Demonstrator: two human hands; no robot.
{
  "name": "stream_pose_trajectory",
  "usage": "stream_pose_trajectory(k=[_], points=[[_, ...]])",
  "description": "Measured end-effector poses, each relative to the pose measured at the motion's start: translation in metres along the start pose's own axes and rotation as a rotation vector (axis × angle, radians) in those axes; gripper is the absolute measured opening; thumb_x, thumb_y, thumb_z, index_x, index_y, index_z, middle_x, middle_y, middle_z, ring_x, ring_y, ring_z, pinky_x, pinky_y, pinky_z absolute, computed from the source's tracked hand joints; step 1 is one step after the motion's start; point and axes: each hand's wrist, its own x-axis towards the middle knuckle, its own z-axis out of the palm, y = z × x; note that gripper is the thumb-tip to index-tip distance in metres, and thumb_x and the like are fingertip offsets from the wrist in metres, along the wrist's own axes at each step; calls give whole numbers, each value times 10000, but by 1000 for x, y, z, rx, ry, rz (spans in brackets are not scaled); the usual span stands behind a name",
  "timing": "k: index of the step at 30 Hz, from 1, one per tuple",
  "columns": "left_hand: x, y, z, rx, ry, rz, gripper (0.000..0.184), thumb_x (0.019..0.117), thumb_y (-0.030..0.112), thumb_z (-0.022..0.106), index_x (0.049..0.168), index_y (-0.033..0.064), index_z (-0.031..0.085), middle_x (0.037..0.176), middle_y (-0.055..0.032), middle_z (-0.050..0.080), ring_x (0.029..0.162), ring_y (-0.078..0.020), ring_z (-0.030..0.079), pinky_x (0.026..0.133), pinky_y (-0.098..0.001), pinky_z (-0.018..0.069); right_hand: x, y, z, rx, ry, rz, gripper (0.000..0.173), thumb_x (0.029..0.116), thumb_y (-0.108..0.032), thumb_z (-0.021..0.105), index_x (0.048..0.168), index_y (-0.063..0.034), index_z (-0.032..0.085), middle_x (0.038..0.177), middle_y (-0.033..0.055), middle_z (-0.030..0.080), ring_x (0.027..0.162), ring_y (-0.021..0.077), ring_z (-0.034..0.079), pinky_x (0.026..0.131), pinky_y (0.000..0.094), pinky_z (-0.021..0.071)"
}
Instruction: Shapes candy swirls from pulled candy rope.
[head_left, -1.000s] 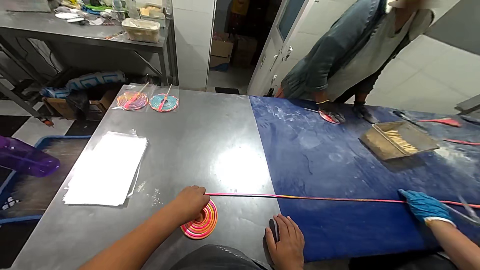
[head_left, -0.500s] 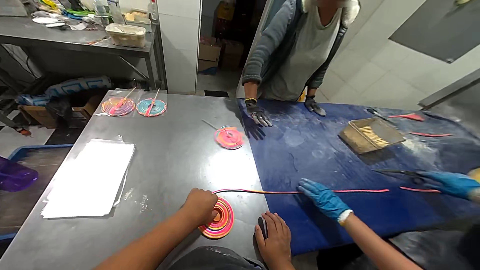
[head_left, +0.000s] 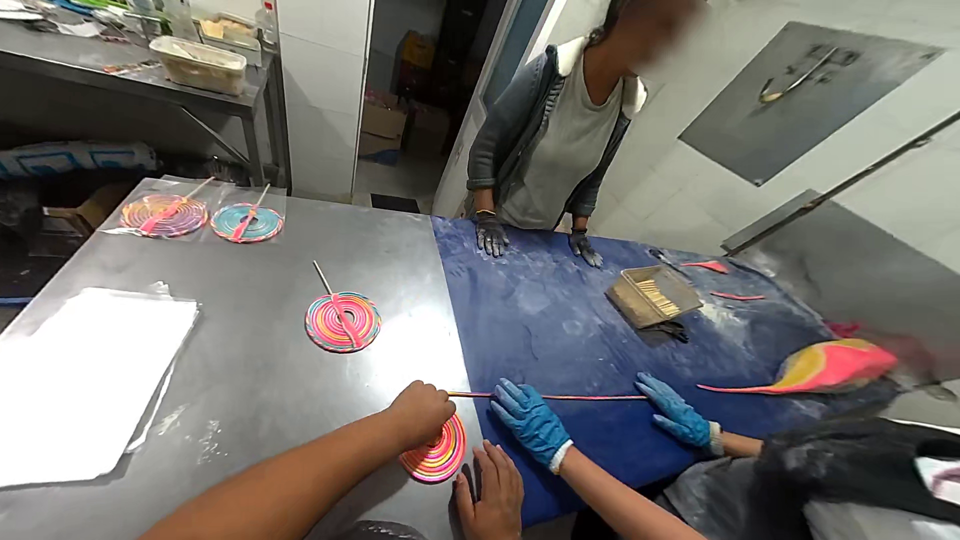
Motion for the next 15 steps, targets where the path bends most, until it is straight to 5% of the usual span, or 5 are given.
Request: stream_pose_trajectory(k=[3,9,12,15], points=[[19,9,-1,1,-74,-40,222,972,45,577,1168,-25,653,1235,-218,653,1157,-422,628,917,-603,525,-1,2,2,4,19,-12,485,961,-500,508,1203,-143,729,1341,118,672,1297,330,593,1116,539,429],[25,-2,-14,-165,57,-117,554,979,551,607,1202,48,666,1183,-170,672,1102,-357,665,918,-568,541,-4,1,3,23,85,29,468,951,-494,527,1187,-140,723,1319,107,680,1300,307,590,1140,522,414],[-24,-33,-18,-337,361,-64,382,1048,387,567,1250,88,692,1175,-132,702,1065,-286,697,963,-496,556,-3,0,-2,26,103,40,471,958,-492,529,1172,-114,712,1304,145,676,1292,336,587,1139,535,401],[-99,-101,-11,-219,834,-148,266,1034,144,537,1155,85,767,1082,-98,762,1026,-244,737,945,-462,592,0,-3,-7,-6,38,7,523,958,-497,528,1173,-57,711,1311,223,661,1282,425,580,1114,602,402]])
